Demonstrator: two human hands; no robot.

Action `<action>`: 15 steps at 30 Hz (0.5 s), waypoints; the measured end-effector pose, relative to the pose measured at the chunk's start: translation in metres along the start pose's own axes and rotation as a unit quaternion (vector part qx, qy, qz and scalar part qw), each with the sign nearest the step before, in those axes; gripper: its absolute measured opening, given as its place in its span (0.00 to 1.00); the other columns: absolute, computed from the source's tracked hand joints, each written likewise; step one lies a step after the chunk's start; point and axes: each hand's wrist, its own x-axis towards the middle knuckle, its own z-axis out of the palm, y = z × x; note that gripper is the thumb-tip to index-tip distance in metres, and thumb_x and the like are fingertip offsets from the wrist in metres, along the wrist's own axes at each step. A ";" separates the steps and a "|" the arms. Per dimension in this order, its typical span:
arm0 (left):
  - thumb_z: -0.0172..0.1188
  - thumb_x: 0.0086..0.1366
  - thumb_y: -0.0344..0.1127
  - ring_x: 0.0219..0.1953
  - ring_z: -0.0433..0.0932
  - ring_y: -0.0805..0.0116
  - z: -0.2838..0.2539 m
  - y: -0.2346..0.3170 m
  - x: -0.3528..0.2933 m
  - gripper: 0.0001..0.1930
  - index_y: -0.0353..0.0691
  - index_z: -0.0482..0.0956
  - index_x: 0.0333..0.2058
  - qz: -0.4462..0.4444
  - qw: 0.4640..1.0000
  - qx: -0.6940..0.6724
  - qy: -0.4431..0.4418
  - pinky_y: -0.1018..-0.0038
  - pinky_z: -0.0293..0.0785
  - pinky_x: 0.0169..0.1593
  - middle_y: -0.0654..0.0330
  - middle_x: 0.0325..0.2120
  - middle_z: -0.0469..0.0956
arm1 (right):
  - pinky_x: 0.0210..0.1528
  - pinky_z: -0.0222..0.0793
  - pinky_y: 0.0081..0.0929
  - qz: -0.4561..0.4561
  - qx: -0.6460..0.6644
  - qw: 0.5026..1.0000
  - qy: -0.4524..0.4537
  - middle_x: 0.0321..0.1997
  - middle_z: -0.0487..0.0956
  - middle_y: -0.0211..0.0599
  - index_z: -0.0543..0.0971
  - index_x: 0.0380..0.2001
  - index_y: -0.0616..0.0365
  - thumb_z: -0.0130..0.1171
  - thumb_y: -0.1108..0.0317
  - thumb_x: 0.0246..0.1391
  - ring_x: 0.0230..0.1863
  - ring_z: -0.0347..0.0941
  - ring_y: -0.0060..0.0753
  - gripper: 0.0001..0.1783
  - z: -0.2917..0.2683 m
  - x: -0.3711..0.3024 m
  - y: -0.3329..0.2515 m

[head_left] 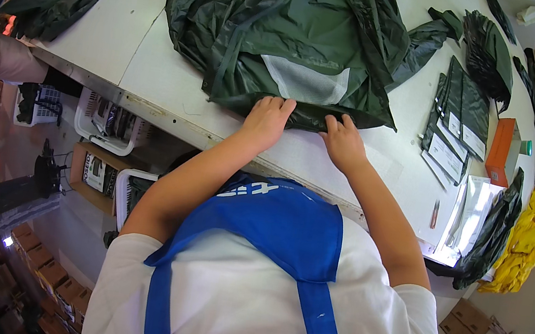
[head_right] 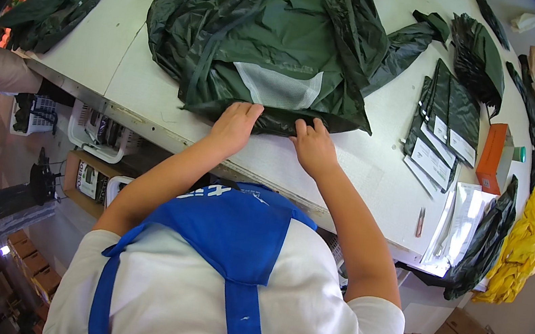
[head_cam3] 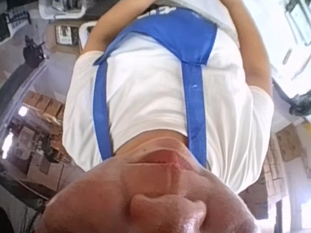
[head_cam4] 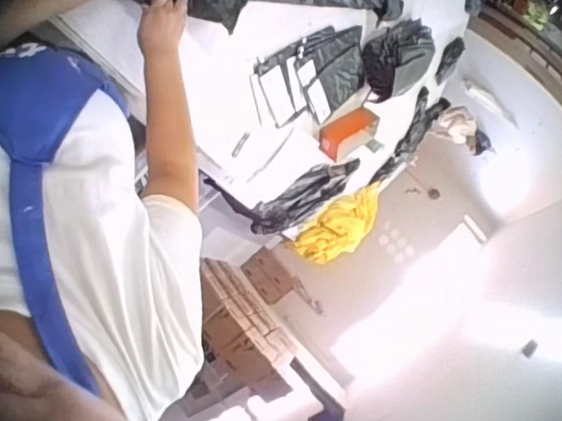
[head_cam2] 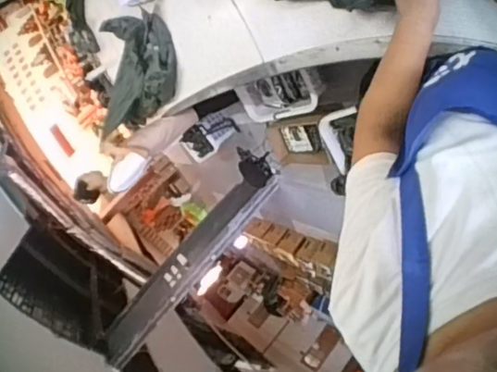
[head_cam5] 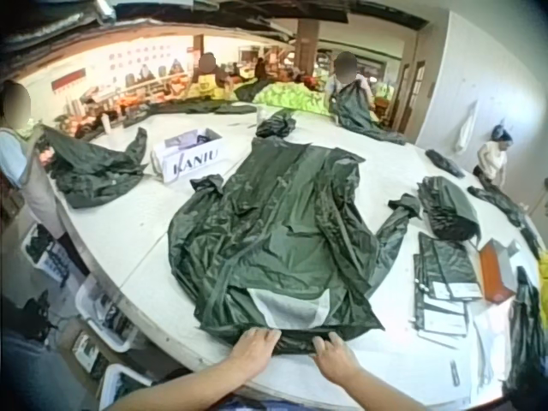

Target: The person folds a large green raincoat on a white table, smoothing and aligning the fabric into a compact rectangle. They then place the folded item into a white basket and retrieve another raincoat to repeat the folding process, using a small blade to trim loose threads.

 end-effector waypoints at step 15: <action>0.60 0.54 0.37 0.45 0.70 0.56 -0.006 -0.028 -0.017 0.08 0.38 0.79 0.23 0.126 0.990 0.056 -0.015 0.63 0.65 0.51 0.57 0.29 0.77 | 0.38 0.58 0.38 -0.066 -0.102 0.992 0.036 0.22 0.73 0.29 0.72 0.32 0.46 0.57 0.56 0.53 0.24 0.72 0.35 0.09 -0.023 0.000 -0.008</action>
